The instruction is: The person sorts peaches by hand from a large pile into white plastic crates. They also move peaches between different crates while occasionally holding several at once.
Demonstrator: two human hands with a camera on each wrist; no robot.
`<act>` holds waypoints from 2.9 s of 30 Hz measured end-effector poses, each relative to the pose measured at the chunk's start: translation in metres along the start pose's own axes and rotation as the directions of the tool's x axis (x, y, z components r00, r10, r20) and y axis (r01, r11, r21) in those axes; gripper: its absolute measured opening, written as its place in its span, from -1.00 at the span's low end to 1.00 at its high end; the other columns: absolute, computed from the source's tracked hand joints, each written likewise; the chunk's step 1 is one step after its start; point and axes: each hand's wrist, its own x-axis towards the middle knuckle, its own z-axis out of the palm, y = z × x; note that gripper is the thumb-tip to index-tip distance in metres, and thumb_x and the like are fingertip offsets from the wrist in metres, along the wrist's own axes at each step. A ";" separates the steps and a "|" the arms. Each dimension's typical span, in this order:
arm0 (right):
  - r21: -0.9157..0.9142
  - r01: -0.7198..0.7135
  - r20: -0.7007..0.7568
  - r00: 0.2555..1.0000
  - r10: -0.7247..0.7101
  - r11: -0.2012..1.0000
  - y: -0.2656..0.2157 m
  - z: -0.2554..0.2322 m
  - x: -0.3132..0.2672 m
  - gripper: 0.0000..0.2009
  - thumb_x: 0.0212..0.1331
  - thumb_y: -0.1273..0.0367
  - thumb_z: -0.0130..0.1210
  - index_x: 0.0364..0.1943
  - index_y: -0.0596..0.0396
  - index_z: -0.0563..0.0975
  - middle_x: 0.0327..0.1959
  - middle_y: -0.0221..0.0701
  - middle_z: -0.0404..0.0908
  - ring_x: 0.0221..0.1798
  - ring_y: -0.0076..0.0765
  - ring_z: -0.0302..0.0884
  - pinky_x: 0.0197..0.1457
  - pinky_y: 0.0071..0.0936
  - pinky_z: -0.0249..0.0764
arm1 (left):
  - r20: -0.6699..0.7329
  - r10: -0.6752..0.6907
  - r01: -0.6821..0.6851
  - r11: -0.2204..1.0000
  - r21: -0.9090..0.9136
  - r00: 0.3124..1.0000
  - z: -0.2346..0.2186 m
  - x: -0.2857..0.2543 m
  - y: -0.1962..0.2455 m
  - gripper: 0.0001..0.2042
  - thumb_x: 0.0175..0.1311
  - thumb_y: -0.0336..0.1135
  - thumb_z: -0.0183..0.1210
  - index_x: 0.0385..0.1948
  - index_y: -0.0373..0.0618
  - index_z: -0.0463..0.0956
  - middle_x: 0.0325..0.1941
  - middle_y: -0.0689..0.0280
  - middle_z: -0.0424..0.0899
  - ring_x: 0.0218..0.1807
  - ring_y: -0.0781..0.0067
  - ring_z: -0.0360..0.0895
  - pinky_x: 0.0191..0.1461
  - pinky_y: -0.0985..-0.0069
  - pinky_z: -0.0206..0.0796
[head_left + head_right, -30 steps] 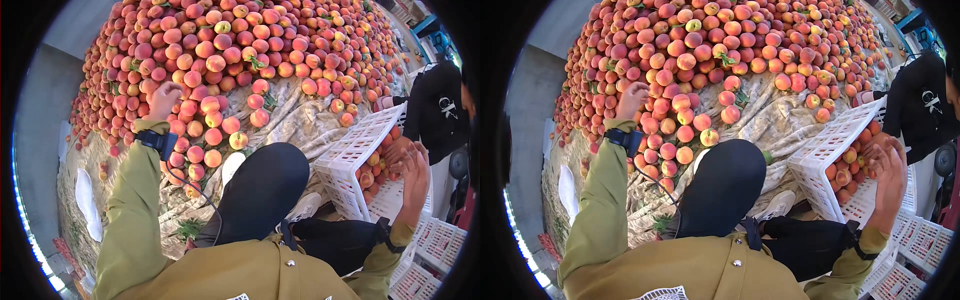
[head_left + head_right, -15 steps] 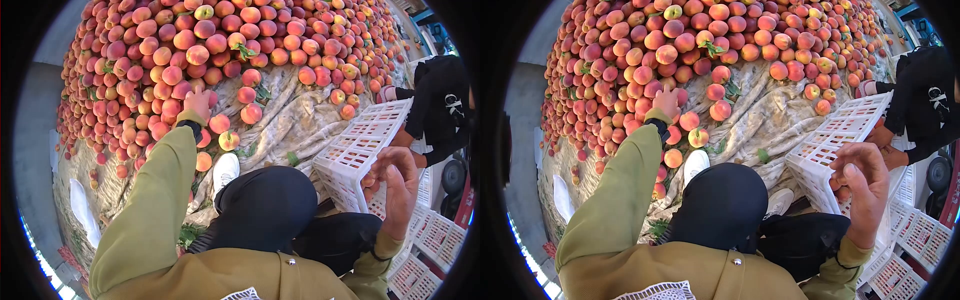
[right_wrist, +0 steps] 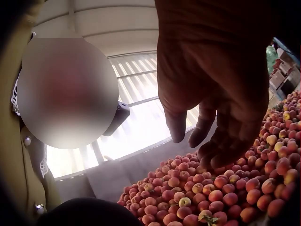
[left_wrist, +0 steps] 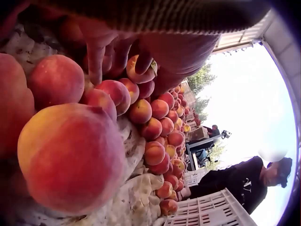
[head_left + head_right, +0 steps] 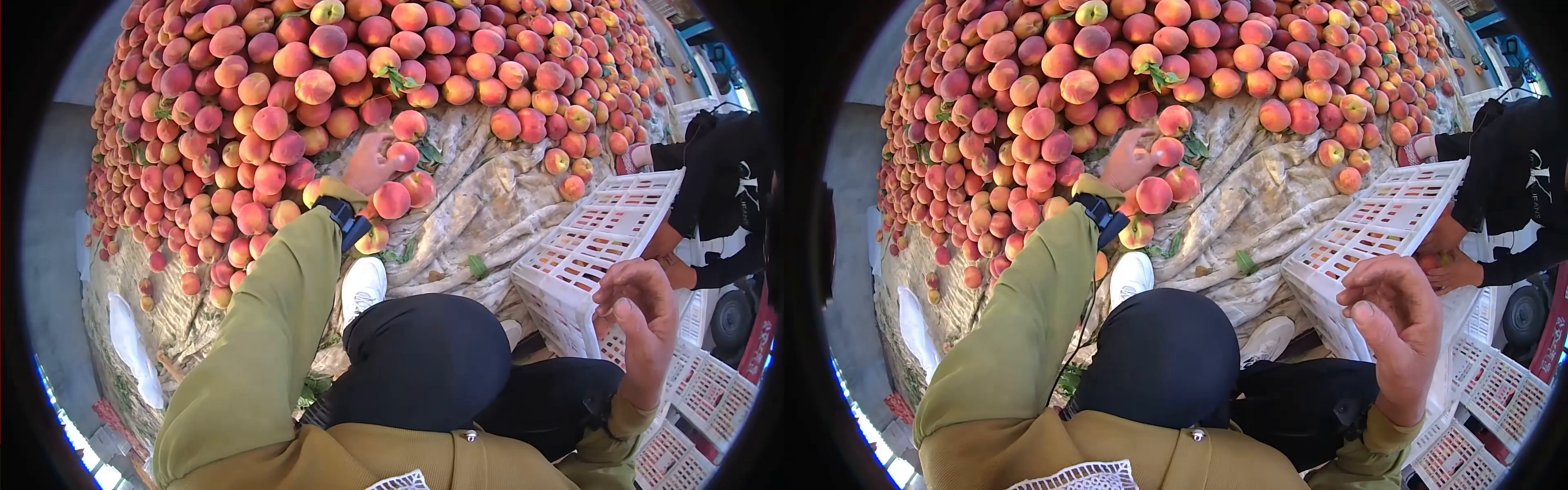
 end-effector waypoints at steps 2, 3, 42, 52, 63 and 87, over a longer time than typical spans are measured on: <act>0.009 -0.023 -0.007 1.000 0.023 1.000 0.001 0.000 0.000 -0.75 -0.02 0.43 0.08 -0.22 0.22 0.40 -0.27 -0.33 0.42 -0.25 -0.49 0.43 -0.16 -0.60 0.37 | -0.076 -0.123 0.122 0.992 -0.029 0.989 -0.012 0.027 -0.030 -0.35 -0.06 -0.02 0.27 0.08 -0.12 0.28 0.03 0.05 0.39 0.06 0.03 0.38 0.15 0.23 0.23; 0.006 -0.019 0.000 1.000 0.019 1.000 0.001 0.001 0.000 -0.75 -0.02 0.43 0.09 -0.23 0.23 0.40 -0.27 -0.32 0.42 -0.25 -0.48 0.43 -0.15 -0.60 0.36 | -0.069 -0.125 0.123 0.992 -0.031 0.990 -0.009 0.031 -0.029 -0.35 -0.06 -0.02 0.27 0.08 -0.12 0.28 0.03 0.05 0.39 0.06 0.03 0.38 0.15 0.23 0.23; 0.447 0.085 -0.005 0.996 -0.092 0.890 0.012 0.027 0.017 -0.39 0.02 0.09 0.15 0.05 0.18 0.20 -0.24 -0.33 0.41 -0.24 -0.33 0.37 -0.25 -0.35 0.37 | 0.040 0.422 -0.423 0.897 0.127 0.906 0.014 0.024 0.205 -0.58 -0.06 -0.34 0.19 -0.11 -0.28 0.37 -0.14 0.16 0.49 -0.11 0.25 0.45 0.01 0.36 0.28; 0.983 -0.072 0.146 0.864 -0.482 0.168 0.019 0.015 0.034 -0.56 0.20 0.06 -0.07 0.04 0.02 0.35 -0.03 -0.46 0.43 0.05 -0.54 0.37 0.15 -0.56 0.28 | 0.505 0.747 -0.896 0.421 0.143 0.432 0.004 -0.052 0.411 -0.35 -0.32 -0.38 0.37 -0.02 -0.11 0.34 0.14 0.02 0.28 0.26 -0.14 0.11 0.25 0.06 -0.02; 0.977 -0.210 0.211 0.917 -0.338 0.039 0.027 0.019 0.043 -0.48 0.08 0.22 0.06 0.14 0.02 0.23 -0.06 -0.22 0.44 -0.14 -0.21 0.53 -0.10 -0.33 0.53 | 0.331 0.768 -0.836 0.511 0.198 0.548 -0.035 -0.057 0.365 -0.32 -0.10 -0.26 0.31 0.15 -0.12 0.21 0.24 0.02 0.19 0.27 -0.08 0.10 0.26 0.12 0.01; 0.748 0.390 -0.387 0.914 -0.124 0.537 0.099 -0.196 -0.082 -0.50 0.21 0.08 -0.06 0.04 0.23 0.32 -0.06 -0.11 0.46 -0.22 -0.18 0.55 -0.19 -0.25 0.55 | -0.125 -0.772 0.780 0.626 0.027 0.624 -0.148 -0.315 -0.044 -0.75 0.09 -0.39 0.08 -0.17 -0.21 0.45 -0.27 0.29 0.56 -0.32 0.45 0.49 -0.40 0.58 0.39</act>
